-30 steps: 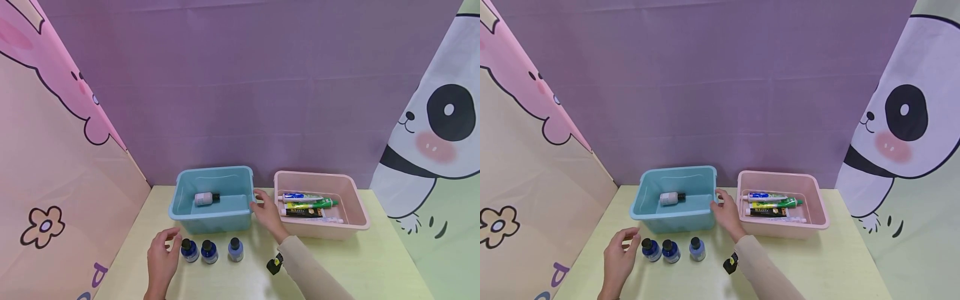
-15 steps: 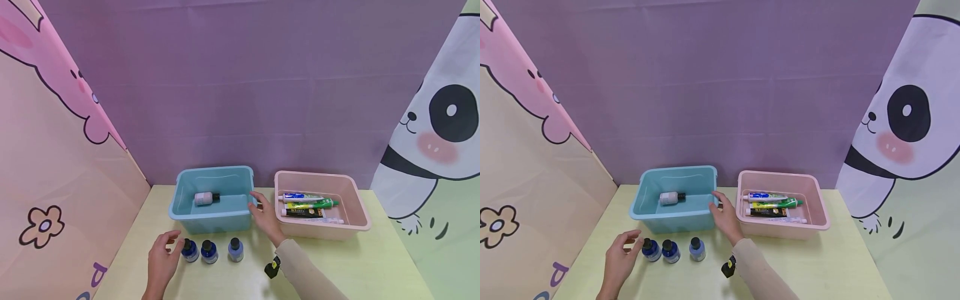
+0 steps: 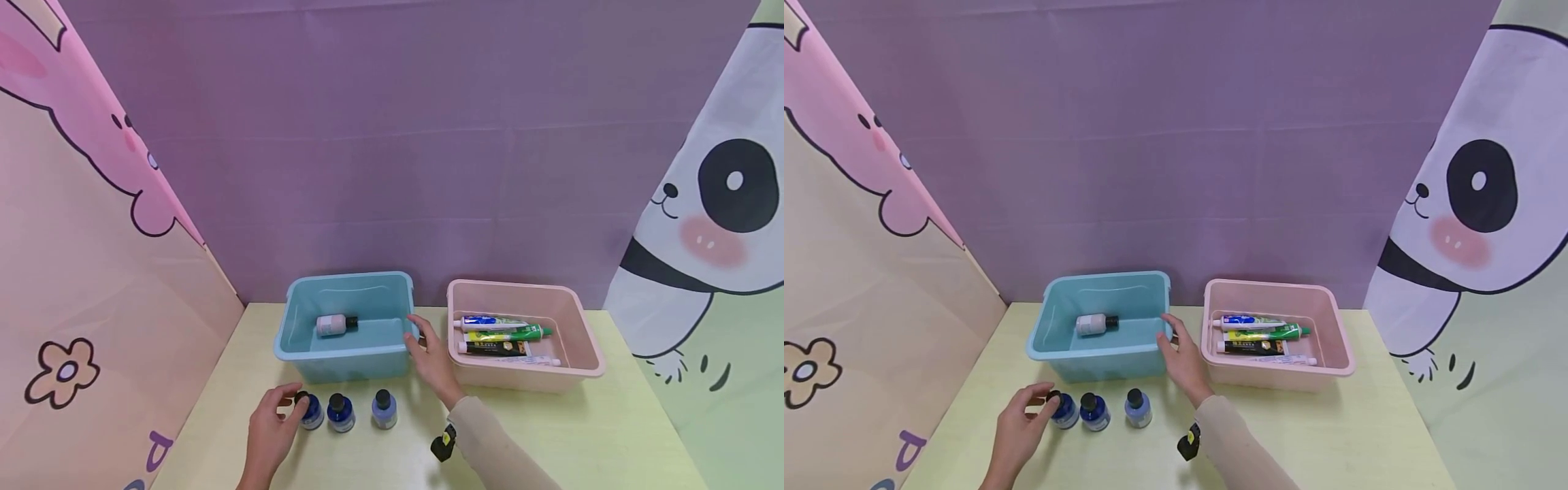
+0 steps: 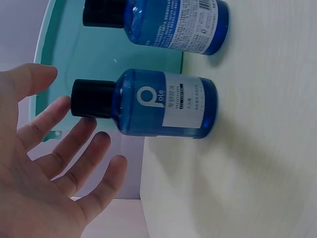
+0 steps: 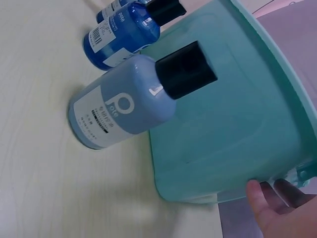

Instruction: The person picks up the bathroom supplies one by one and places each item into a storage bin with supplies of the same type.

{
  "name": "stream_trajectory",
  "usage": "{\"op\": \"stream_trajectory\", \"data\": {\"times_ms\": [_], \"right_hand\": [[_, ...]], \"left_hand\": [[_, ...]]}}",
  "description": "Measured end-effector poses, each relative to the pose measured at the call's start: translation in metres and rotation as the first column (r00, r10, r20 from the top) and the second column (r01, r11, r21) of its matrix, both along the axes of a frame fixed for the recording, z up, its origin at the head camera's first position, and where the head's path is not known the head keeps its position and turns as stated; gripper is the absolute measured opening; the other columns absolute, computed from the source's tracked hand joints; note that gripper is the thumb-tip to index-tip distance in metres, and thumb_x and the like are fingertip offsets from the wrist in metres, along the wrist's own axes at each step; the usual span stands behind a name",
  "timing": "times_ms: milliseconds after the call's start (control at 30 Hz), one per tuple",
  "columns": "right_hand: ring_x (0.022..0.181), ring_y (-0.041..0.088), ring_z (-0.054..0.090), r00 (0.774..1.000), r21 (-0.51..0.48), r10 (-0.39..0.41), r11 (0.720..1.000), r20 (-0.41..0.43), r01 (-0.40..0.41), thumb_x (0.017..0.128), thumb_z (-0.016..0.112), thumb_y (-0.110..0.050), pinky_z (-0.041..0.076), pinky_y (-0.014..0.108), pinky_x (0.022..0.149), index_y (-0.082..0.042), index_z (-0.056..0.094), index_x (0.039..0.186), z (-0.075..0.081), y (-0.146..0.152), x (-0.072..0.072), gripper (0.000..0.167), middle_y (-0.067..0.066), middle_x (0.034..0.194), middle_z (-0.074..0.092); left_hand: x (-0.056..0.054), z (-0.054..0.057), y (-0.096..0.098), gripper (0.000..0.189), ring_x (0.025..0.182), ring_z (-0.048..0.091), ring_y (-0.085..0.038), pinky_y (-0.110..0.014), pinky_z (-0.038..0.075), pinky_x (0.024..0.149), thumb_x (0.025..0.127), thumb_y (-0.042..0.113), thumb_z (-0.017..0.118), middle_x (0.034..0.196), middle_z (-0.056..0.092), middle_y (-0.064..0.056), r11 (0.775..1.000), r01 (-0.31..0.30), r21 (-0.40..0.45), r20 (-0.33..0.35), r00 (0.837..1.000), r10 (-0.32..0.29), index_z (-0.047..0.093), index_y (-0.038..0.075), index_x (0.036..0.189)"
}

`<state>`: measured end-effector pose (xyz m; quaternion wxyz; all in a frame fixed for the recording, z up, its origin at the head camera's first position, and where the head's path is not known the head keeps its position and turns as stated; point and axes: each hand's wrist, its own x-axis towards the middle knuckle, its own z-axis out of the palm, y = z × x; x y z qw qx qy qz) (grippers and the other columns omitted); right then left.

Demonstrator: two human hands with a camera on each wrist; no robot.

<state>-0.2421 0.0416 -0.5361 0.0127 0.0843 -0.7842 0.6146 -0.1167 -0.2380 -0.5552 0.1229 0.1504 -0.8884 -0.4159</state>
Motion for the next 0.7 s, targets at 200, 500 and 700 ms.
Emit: {"op": "stream_trajectory", "data": {"times_ms": [200,500,700], "right_hand": [[0.125,0.034,0.061,1.000,-0.017,0.023,1.000,0.007,-0.023,0.107,0.055,-0.032,0.056,0.046,0.098,-0.029,0.050,0.148,-0.003,0.002,-0.001,0.042,0.016,0.148,0.055],[0.118,0.034,0.063,0.998,0.002,0.067,0.998,0.006,-0.067,0.108,0.053,-0.033,0.058,0.050,0.092,-0.026,0.046,0.152,-0.004,0.004,-0.003,0.045,0.023,0.149,0.052],[0.119,0.035,0.063,0.996,-0.014,0.079,0.997,0.030,-0.079,0.107,0.053,-0.035,0.057,0.058,0.092,-0.025,0.044,0.152,-0.003,0.005,-0.002,0.047,0.024,0.149,0.050]], "left_hand": [[-0.001,-0.002,0.002,0.036,0.113,0.063,-0.030,-0.036,0.049,0.086,0.097,0.021,0.071,0.126,0.065,-0.012,1.000,0.014,0.011,0.056,0.998,-0.015,0.065,0.010,0.131],[-0.005,-0.008,0.001,0.038,0.110,0.064,-0.031,-0.035,0.049,0.082,0.095,0.019,0.073,0.124,0.065,-0.015,1.000,-0.001,-0.021,0.080,0.997,0.003,0.064,0.010,0.131],[-0.006,-0.011,0.001,0.043,0.110,0.063,-0.033,-0.038,0.050,0.082,0.093,0.018,0.075,0.124,0.064,-0.018,0.999,0.009,-0.051,0.093,0.996,-0.004,0.062,0.007,0.133]]}}
